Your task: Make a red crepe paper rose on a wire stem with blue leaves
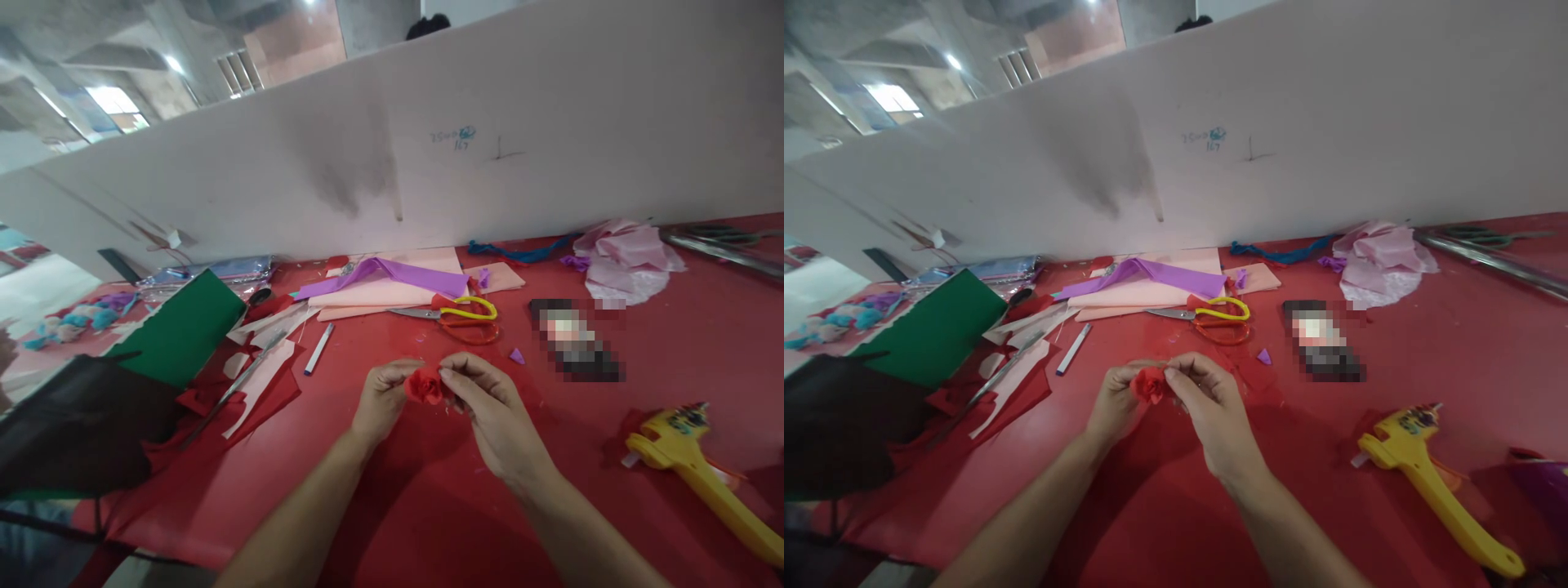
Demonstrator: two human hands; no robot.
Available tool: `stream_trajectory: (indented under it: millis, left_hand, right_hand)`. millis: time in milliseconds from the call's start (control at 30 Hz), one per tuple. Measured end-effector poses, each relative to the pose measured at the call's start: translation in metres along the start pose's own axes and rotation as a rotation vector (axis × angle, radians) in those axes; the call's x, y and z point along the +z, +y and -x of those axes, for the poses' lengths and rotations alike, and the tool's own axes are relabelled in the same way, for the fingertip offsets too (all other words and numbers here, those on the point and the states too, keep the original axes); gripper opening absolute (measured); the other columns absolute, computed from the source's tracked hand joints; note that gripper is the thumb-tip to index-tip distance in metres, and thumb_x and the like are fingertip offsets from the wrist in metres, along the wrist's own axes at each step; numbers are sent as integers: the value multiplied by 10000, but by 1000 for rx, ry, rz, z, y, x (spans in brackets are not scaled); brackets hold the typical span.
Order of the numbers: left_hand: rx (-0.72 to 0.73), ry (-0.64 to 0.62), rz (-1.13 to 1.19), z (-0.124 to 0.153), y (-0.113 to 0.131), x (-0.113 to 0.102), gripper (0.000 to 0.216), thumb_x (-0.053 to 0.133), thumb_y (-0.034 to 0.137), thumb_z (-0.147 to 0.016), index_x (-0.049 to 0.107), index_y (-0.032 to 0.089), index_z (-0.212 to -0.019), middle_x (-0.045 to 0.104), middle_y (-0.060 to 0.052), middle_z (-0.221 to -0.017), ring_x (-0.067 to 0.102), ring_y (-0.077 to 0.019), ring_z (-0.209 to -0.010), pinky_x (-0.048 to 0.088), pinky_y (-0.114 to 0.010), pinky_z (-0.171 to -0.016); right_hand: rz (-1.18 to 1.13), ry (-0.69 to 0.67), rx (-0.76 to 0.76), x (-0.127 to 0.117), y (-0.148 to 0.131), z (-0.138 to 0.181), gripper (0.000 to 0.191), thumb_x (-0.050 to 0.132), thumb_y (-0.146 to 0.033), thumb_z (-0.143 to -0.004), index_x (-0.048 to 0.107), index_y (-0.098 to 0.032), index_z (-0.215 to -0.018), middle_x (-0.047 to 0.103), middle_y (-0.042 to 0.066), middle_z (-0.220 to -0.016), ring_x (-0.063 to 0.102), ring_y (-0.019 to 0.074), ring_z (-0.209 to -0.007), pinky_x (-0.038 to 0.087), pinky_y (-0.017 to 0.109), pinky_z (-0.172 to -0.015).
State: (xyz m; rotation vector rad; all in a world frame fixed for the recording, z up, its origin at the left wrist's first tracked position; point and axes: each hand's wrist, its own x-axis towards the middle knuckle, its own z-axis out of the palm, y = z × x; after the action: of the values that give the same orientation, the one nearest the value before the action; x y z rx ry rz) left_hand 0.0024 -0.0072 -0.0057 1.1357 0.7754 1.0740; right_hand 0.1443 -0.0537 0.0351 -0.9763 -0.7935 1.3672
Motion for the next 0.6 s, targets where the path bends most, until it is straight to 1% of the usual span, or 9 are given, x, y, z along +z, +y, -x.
stream_trajectory:
  millis: [100,167,233,267,333,400,500,600]
  left_hand:
    - [48,-52,-2,0,-2,0,171,757,353,-665,729,184,-670,680,-55,-824,594,-188,-796,449,-312,-775]
    - [57,-30,55,-1,-5,0,146,748,328,-683,735,187,-720,675,-45,-853,592,-171,-813,440,-305,-807]
    - [38,0,151,-2,-5,3,140,764,283,-669,739,201,-779,679,-32,-880,595,-160,-844,429,-306,-851]
    - [18,8,205,-2,-5,4,159,772,265,-661,740,209,-807,685,-28,-885,599,-156,-856,422,-309,-873]
    - [-23,9,301,-2,-4,7,201,775,249,-658,743,216,-854,702,-28,-874,611,-152,-856,415,-315,-899]
    - [-45,5,362,-1,-2,9,203,769,249,-667,746,209,-865,717,-40,-856,621,-154,-844,418,-318,-899]
    - [-56,25,403,0,-1,9,185,777,236,-654,749,203,-834,723,-43,-820,626,-154,-794,440,-315,-851]
    - [-54,74,408,0,-2,8,168,796,209,-621,746,205,-781,714,-21,-807,615,-133,-765,441,-292,-825]
  right_hand:
    - [-19,52,-14,-1,-1,-1,84,671,-312,-757,656,-230,-748,546,-46,-642,417,83,-561,328,216,-533]
    - [-2,93,-22,-2,1,-3,57,652,-297,-759,662,-242,-761,548,-50,-618,416,88,-550,316,221,-518]
    - [59,122,-17,-3,4,-6,46,646,-291,-755,672,-253,-763,587,-47,-647,452,97,-578,335,223,-538]
    - [94,119,-13,-3,6,-7,52,652,-298,-751,680,-258,-768,619,-40,-689,491,106,-625,365,224,-578]
    - [145,72,-9,-2,10,-10,98,675,-336,-739,697,-263,-801,674,-20,-802,563,140,-761,418,247,-710]
    - [157,6,9,0,13,-11,174,699,-384,-722,705,-250,-833,698,11,-872,594,184,-862,433,302,-824]
    - [142,-32,48,1,18,-11,227,720,-412,-704,703,-225,-831,706,39,-870,611,214,-879,440,354,-868]
    - [143,-32,48,2,21,-11,217,739,-394,-693,698,-222,-820,697,29,-847,608,201,-854,446,345,-850]
